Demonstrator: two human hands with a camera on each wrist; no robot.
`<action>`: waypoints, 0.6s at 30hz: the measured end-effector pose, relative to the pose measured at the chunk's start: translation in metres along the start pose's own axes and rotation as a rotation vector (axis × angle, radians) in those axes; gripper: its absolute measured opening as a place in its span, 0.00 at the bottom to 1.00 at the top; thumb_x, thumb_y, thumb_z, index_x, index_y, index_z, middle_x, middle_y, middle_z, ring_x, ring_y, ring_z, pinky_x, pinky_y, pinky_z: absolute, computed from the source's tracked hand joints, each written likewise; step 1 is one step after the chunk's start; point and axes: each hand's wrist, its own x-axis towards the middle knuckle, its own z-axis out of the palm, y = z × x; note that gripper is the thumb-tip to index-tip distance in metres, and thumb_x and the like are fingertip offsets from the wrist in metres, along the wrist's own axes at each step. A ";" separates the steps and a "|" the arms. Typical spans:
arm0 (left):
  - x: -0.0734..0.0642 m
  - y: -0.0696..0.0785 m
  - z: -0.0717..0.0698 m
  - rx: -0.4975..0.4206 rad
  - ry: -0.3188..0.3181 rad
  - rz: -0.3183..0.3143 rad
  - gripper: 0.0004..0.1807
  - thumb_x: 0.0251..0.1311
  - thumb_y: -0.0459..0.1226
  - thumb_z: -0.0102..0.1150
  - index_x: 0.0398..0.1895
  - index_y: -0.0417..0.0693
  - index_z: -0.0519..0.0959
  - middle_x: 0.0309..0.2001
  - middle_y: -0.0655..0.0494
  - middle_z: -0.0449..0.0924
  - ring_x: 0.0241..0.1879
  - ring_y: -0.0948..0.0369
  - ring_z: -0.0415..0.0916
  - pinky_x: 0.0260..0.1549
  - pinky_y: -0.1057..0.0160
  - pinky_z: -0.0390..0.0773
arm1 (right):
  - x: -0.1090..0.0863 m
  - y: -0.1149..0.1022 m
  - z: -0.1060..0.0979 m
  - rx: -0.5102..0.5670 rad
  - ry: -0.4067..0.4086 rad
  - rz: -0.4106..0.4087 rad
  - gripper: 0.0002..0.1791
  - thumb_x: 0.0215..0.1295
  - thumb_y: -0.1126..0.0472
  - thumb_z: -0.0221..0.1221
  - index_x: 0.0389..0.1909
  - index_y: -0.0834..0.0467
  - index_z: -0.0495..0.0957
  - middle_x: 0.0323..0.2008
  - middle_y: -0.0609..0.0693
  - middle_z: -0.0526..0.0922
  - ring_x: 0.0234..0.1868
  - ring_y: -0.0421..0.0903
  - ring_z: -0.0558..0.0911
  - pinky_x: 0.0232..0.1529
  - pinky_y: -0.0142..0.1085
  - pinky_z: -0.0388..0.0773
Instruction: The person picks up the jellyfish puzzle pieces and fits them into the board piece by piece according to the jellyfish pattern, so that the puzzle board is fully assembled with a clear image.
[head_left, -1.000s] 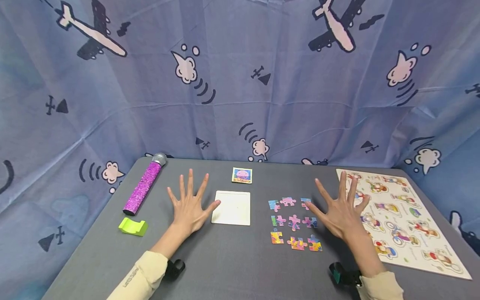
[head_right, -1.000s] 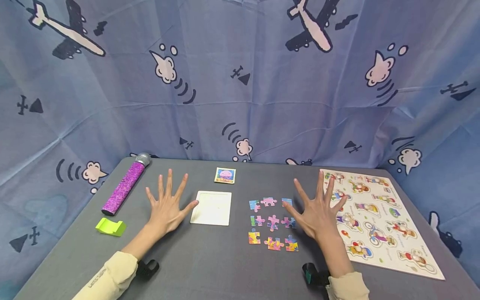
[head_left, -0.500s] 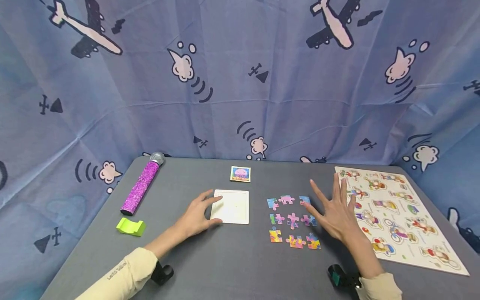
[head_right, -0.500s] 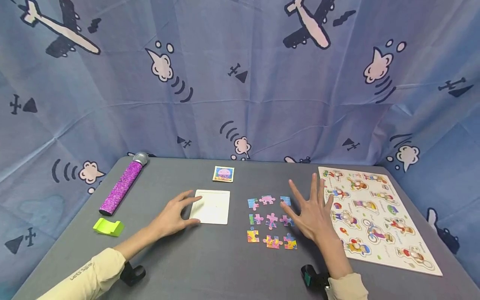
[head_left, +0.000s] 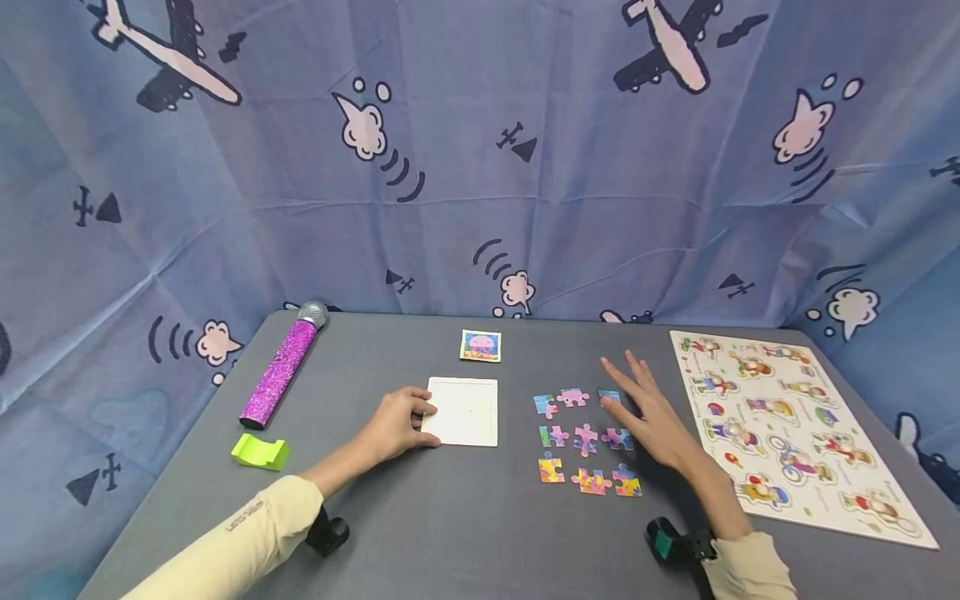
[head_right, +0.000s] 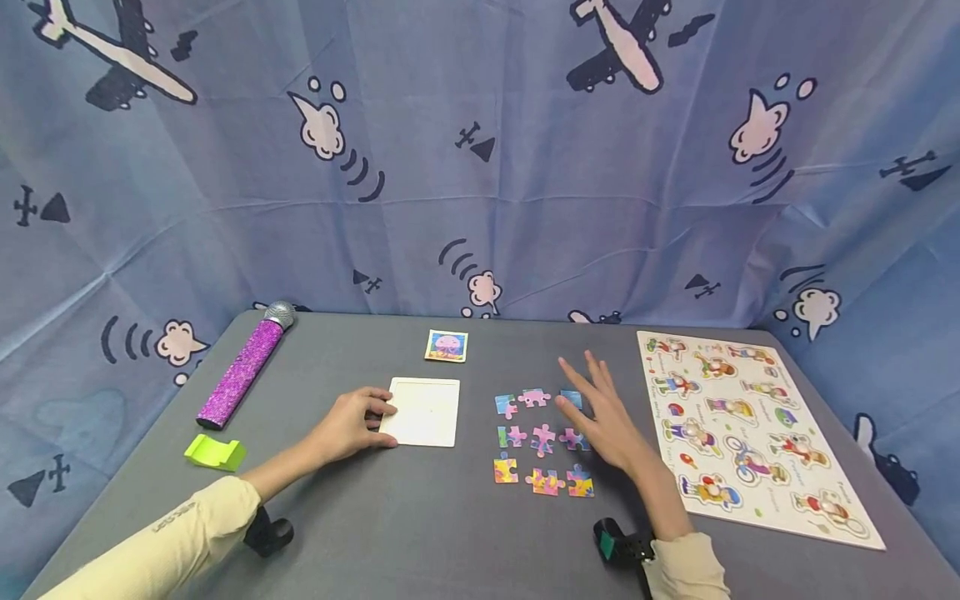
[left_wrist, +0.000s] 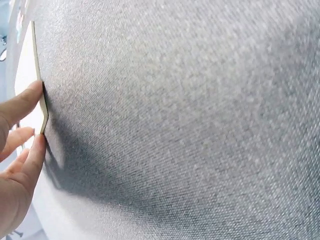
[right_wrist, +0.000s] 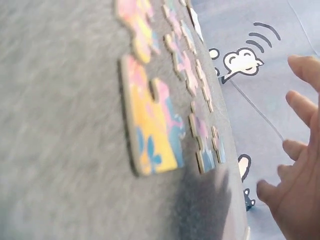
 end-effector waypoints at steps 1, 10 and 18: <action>0.000 0.001 0.000 -0.004 0.012 -0.008 0.24 0.37 0.32 0.78 0.42 0.31 0.83 0.52 0.39 0.77 0.40 0.51 0.81 0.35 0.64 0.80 | 0.002 0.000 0.000 0.019 0.002 -0.005 0.33 0.71 0.49 0.52 0.73 0.52 0.55 0.75 0.61 0.40 0.72 0.67 0.39 0.57 0.73 0.43; -0.004 0.002 0.003 -0.055 0.099 -0.013 0.24 0.34 0.31 0.78 0.39 0.30 0.83 0.52 0.38 0.79 0.52 0.44 0.77 0.44 0.55 0.78 | 0.015 0.005 0.005 0.253 0.012 -0.122 0.22 0.69 0.62 0.56 0.63 0.63 0.71 0.65 0.62 0.67 0.67 0.61 0.63 0.60 0.59 0.60; -0.004 -0.001 0.003 -0.099 0.112 -0.009 0.13 0.33 0.29 0.79 0.24 0.37 0.83 0.51 0.36 0.79 0.46 0.47 0.80 0.32 0.64 0.79 | 0.027 0.013 0.012 0.421 -0.097 -0.174 0.22 0.64 0.67 0.60 0.58 0.70 0.72 0.57 0.65 0.75 0.58 0.48 0.76 0.56 0.37 0.71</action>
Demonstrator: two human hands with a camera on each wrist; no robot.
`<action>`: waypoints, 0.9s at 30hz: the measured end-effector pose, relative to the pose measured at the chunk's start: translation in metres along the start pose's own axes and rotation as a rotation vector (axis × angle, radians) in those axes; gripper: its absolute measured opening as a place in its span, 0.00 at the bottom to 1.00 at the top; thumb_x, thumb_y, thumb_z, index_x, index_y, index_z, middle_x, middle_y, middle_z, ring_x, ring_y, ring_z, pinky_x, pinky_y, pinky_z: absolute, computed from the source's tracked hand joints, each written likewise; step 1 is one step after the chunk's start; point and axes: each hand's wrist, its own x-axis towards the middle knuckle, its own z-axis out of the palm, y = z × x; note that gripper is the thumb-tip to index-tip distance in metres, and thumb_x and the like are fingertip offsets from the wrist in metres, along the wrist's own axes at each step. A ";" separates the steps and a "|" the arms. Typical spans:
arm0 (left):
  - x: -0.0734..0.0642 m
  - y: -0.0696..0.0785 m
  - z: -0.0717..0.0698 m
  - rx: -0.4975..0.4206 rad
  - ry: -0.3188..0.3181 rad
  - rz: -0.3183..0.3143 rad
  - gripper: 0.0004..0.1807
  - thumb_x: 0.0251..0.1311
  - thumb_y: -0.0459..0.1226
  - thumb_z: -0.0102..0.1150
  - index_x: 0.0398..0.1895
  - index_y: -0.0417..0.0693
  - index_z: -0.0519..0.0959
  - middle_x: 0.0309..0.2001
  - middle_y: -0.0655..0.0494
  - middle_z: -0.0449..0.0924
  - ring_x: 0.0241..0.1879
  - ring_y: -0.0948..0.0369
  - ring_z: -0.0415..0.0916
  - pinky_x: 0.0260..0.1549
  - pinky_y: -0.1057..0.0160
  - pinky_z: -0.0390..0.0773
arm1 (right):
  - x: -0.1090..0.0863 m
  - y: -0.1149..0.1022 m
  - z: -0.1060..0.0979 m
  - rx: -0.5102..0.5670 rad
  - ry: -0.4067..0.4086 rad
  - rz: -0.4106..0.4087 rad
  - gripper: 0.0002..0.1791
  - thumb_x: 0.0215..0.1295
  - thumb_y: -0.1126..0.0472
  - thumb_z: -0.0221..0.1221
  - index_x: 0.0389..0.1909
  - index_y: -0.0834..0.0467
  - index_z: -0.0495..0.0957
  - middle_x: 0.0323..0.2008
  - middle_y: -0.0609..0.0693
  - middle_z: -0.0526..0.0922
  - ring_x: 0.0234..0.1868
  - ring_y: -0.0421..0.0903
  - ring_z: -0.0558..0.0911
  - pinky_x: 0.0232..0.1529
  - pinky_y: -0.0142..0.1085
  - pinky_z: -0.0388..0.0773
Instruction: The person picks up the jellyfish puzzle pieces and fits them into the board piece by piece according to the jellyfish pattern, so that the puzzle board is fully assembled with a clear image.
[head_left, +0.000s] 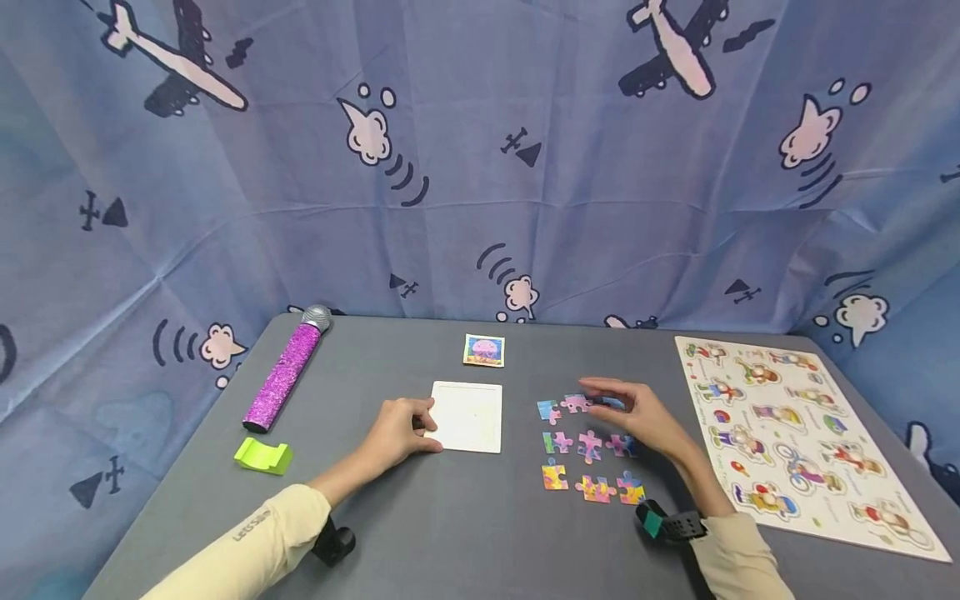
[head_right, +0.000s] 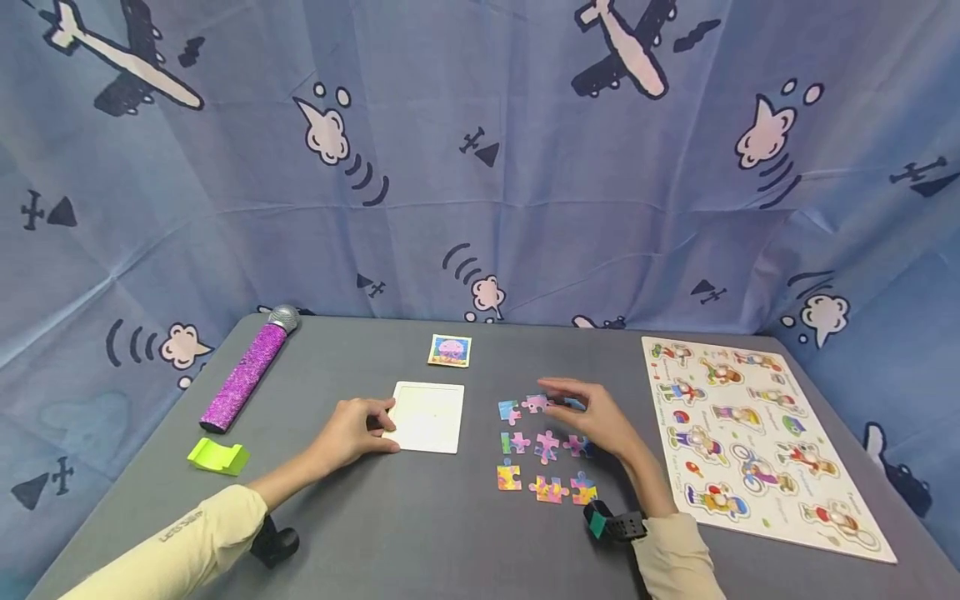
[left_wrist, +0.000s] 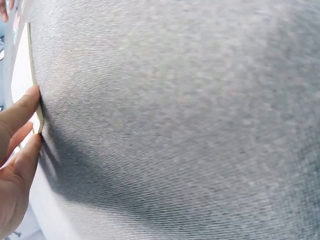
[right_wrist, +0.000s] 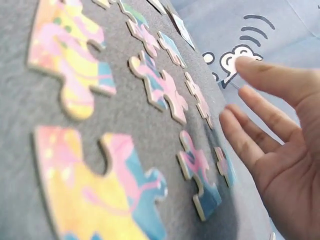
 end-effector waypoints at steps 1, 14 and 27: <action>0.000 0.000 0.000 -0.002 -0.005 -0.004 0.12 0.33 0.29 0.79 0.21 0.39 0.82 0.51 0.36 0.78 0.45 0.47 0.80 0.29 0.66 0.77 | 0.002 0.001 0.001 0.011 -0.013 0.003 0.23 0.63 0.67 0.61 0.58 0.70 0.72 0.56 0.66 0.76 0.56 0.51 0.77 0.54 0.35 0.73; 0.005 -0.001 0.000 -0.008 -0.019 -0.040 0.13 0.30 0.31 0.80 0.16 0.40 0.80 0.49 0.36 0.79 0.50 0.46 0.78 0.33 0.61 0.77 | 0.029 0.001 0.010 0.073 -0.133 0.123 0.24 0.57 0.71 0.64 0.54 0.75 0.73 0.50 0.69 0.79 0.45 0.57 0.82 0.41 0.30 0.77; 0.006 -0.005 0.000 -0.002 -0.022 -0.022 0.13 0.30 0.30 0.80 0.16 0.40 0.80 0.47 0.35 0.80 0.46 0.49 0.80 0.28 0.67 0.75 | 0.042 -0.001 0.018 -0.131 -0.194 0.098 0.19 0.51 0.72 0.69 0.46 0.71 0.80 0.29 0.54 0.84 0.28 0.39 0.81 0.29 0.29 0.76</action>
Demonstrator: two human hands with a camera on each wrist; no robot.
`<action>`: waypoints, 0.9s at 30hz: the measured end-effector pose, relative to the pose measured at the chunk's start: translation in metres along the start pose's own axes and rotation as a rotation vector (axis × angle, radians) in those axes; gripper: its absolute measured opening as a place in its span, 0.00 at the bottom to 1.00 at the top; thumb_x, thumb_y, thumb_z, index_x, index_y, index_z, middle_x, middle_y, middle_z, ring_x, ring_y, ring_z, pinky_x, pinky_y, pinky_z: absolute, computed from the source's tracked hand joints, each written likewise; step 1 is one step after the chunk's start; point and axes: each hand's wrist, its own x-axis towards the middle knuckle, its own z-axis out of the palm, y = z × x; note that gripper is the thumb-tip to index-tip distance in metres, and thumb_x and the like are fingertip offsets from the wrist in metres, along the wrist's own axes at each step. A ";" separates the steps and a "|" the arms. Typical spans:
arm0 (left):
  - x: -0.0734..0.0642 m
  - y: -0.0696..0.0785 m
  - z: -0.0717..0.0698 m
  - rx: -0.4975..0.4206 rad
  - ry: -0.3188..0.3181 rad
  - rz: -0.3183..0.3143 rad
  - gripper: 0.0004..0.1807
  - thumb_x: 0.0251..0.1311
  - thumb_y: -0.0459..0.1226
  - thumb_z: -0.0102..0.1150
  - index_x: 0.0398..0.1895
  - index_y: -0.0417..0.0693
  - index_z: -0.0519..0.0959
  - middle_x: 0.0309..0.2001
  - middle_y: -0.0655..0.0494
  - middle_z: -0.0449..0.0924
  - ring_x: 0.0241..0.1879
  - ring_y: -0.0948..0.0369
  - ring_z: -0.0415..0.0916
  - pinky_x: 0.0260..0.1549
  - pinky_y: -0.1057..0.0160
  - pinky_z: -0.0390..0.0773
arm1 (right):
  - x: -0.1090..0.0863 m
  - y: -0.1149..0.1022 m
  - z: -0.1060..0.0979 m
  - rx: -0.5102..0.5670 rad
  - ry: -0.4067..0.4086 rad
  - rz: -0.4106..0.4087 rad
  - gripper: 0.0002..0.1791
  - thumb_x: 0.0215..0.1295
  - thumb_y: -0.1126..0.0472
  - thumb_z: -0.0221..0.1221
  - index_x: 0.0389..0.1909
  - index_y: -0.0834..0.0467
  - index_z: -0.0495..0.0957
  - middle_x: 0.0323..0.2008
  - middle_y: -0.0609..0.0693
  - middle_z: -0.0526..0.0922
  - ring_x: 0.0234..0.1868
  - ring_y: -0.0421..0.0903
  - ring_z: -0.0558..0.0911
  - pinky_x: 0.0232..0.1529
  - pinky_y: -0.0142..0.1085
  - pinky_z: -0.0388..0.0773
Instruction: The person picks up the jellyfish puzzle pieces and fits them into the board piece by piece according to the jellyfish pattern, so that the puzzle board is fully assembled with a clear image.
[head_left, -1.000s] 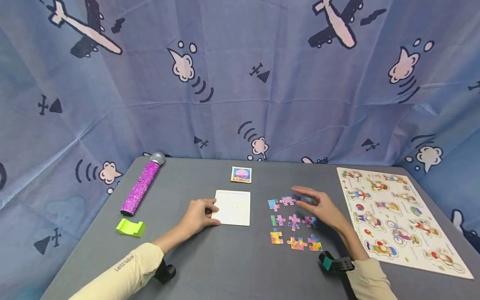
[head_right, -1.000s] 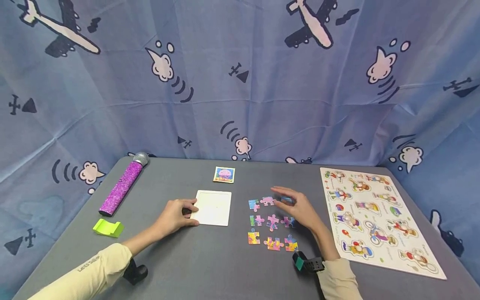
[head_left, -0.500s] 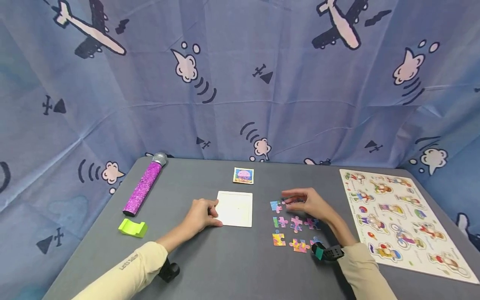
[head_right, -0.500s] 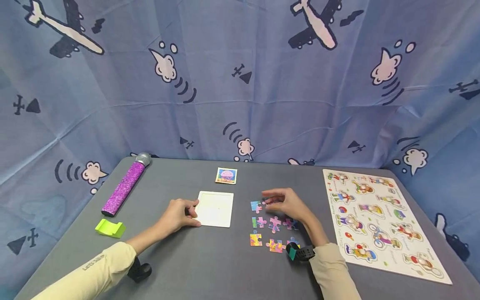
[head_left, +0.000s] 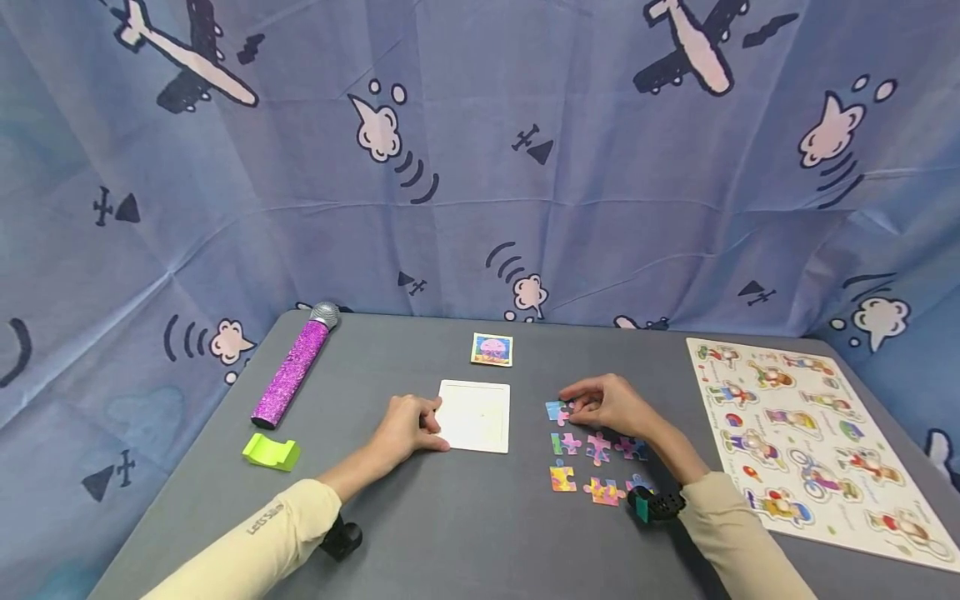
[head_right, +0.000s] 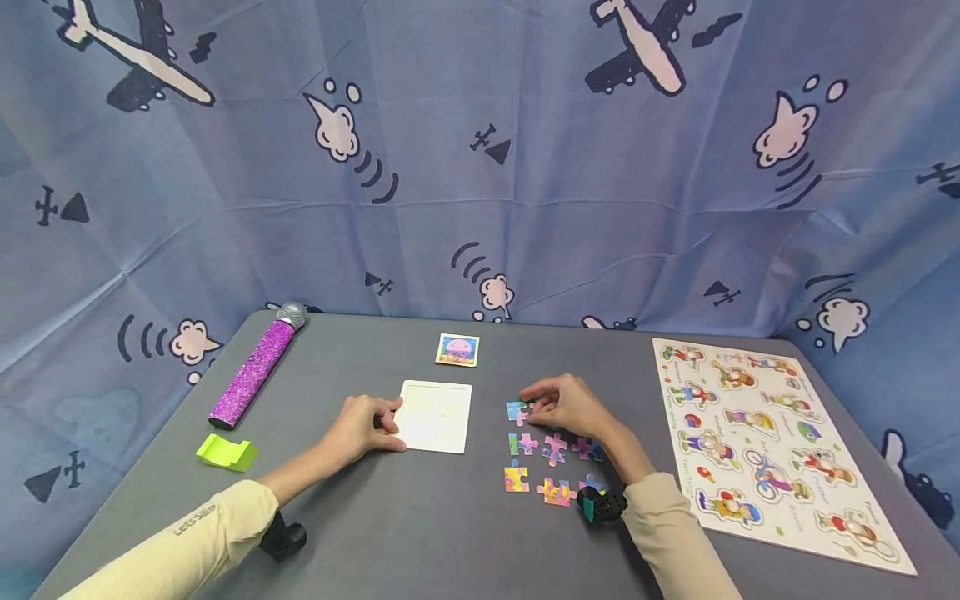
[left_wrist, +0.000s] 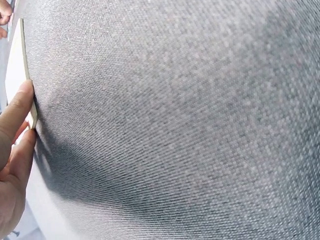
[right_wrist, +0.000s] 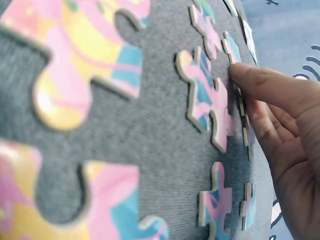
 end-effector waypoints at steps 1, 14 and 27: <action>0.000 0.000 0.000 0.001 0.001 0.002 0.13 0.30 0.31 0.80 0.16 0.40 0.80 0.47 0.35 0.80 0.46 0.48 0.80 0.27 0.67 0.75 | 0.001 0.000 0.000 -0.015 0.002 0.001 0.18 0.51 0.72 0.68 0.45 0.71 0.80 0.28 0.53 0.84 0.27 0.39 0.80 0.29 0.29 0.76; -0.003 -0.001 0.000 -0.015 0.021 0.045 0.16 0.32 0.31 0.80 0.14 0.41 0.76 0.48 0.34 0.79 0.47 0.46 0.79 0.37 0.58 0.76 | 0.001 -0.001 0.003 0.004 0.072 -0.030 0.16 0.51 0.71 0.69 0.42 0.71 0.81 0.31 0.57 0.85 0.31 0.42 0.83 0.32 0.29 0.79; -0.006 -0.007 0.002 -0.022 0.029 0.105 0.16 0.35 0.32 0.79 0.24 0.41 0.77 0.47 0.38 0.81 0.50 0.48 0.78 0.35 0.61 0.80 | 0.008 -0.009 0.015 0.225 0.071 -0.024 0.18 0.56 0.71 0.66 0.47 0.74 0.78 0.42 0.67 0.82 0.38 0.48 0.85 0.37 0.31 0.79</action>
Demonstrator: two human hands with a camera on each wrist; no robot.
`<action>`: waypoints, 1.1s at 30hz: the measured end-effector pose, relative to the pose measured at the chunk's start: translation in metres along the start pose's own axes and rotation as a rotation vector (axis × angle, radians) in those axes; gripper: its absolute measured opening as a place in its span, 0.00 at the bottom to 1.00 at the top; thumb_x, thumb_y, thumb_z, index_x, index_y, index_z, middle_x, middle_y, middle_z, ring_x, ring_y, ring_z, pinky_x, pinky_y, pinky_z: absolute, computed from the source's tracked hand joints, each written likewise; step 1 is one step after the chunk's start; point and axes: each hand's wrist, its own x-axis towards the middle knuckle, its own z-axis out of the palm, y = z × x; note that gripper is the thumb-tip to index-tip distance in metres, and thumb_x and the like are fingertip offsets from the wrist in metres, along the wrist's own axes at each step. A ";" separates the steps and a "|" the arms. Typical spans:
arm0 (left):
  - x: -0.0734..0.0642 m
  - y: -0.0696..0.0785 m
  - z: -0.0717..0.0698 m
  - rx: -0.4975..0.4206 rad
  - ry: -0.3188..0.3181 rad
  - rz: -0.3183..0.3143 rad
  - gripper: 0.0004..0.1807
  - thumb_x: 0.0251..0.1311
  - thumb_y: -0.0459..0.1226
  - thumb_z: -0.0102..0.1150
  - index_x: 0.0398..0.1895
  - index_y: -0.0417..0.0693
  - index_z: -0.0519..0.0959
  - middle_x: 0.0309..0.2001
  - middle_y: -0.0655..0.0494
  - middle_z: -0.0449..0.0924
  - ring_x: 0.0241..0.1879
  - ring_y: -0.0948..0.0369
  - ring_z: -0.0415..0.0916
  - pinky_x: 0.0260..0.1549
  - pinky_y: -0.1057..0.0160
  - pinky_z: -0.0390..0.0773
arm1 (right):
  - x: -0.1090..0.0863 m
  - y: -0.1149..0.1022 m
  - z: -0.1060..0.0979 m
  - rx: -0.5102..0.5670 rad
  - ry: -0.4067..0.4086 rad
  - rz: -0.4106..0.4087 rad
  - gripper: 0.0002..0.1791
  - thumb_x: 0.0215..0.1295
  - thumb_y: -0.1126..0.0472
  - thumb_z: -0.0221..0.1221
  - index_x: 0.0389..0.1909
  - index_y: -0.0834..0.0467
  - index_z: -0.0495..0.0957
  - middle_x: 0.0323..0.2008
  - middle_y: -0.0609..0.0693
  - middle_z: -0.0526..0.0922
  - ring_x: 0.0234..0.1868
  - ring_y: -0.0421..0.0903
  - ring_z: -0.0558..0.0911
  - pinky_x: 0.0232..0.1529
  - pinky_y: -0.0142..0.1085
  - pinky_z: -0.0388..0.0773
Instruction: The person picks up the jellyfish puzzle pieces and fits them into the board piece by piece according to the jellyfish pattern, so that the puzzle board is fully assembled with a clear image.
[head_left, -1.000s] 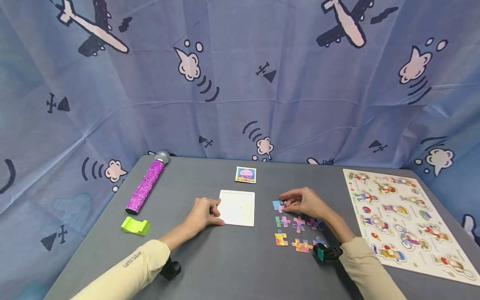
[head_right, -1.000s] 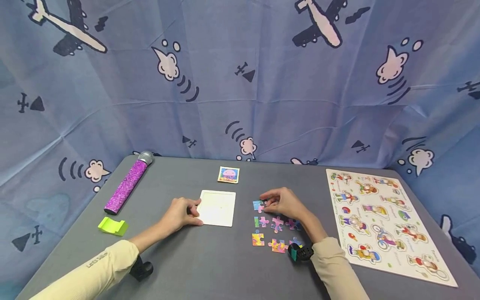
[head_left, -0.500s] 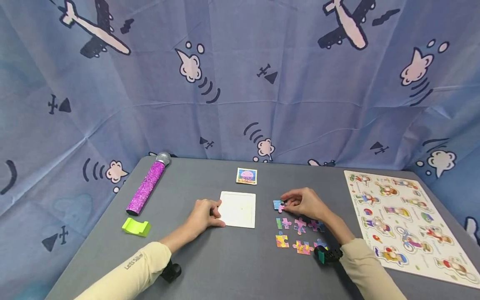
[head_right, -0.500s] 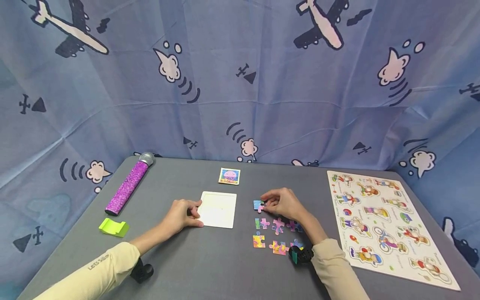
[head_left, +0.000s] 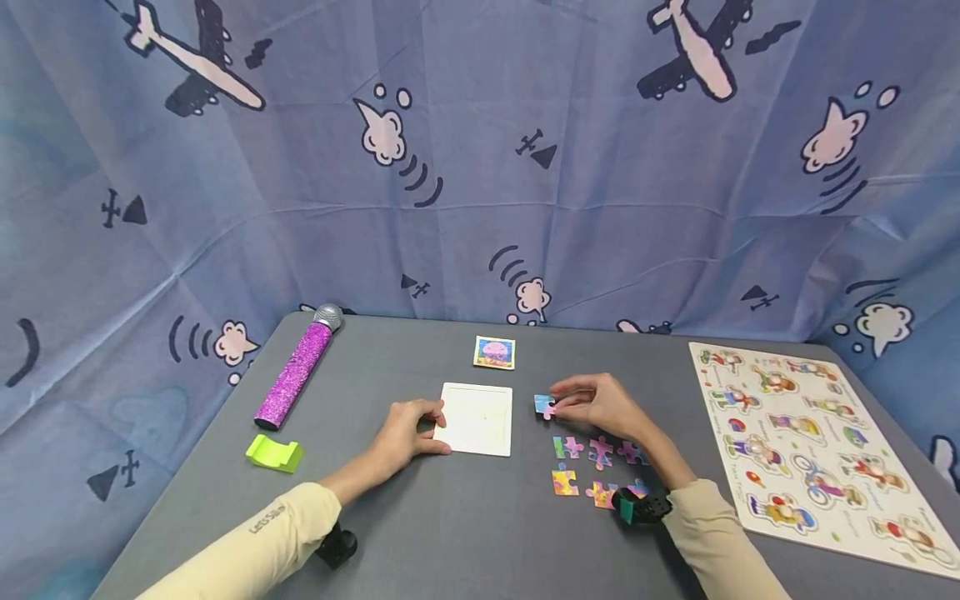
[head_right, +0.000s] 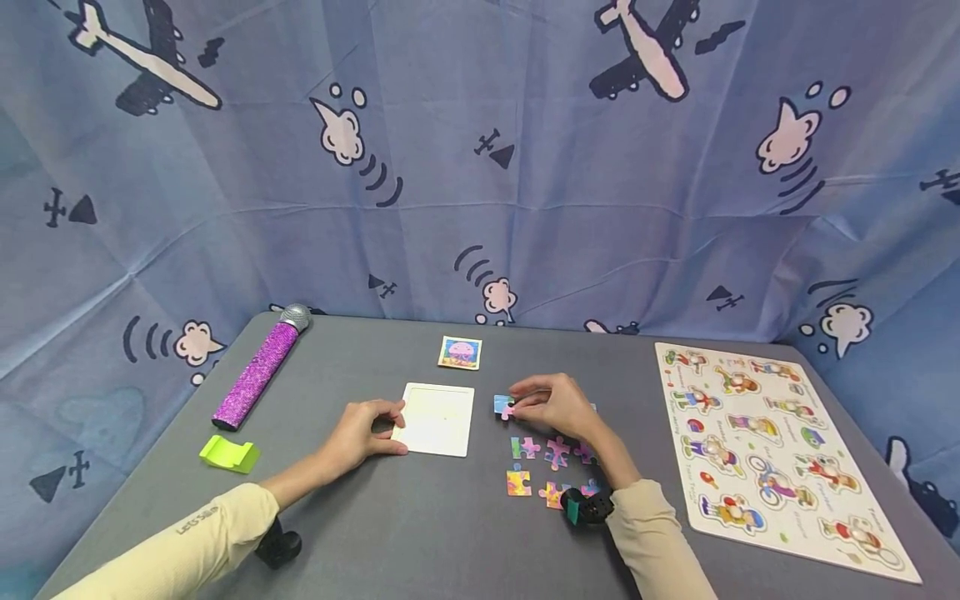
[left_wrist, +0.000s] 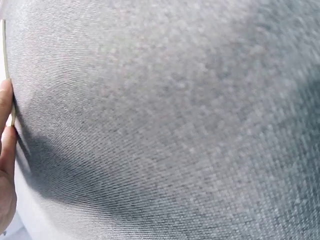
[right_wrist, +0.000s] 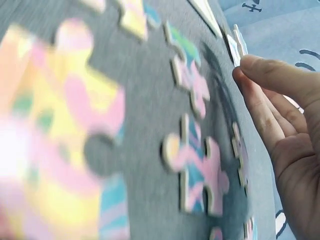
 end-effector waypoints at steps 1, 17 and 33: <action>0.000 0.000 0.000 -0.011 -0.002 -0.004 0.16 0.35 0.32 0.78 0.25 0.41 0.78 0.48 0.38 0.81 0.51 0.47 0.77 0.36 0.60 0.80 | 0.001 0.000 0.002 0.018 -0.001 0.000 0.18 0.56 0.71 0.65 0.47 0.74 0.77 0.42 0.67 0.82 0.38 0.47 0.85 0.38 0.31 0.79; -0.004 -0.012 -0.003 -0.135 -0.023 -0.031 0.13 0.39 0.33 0.77 0.30 0.38 0.85 0.53 0.40 0.78 0.54 0.47 0.76 0.40 0.61 0.79 | 0.024 -0.012 0.032 0.112 0.004 0.086 0.19 0.56 0.69 0.67 0.47 0.73 0.78 0.43 0.64 0.83 0.40 0.50 0.85 0.38 0.30 0.78; -0.003 -0.007 -0.004 -0.100 -0.004 -0.063 0.13 0.35 0.32 0.79 0.27 0.40 0.85 0.51 0.41 0.80 0.52 0.48 0.77 0.47 0.54 0.76 | 0.040 -0.010 0.058 0.162 0.079 0.086 0.17 0.53 0.72 0.67 0.43 0.75 0.79 0.39 0.67 0.83 0.38 0.52 0.85 0.35 0.31 0.80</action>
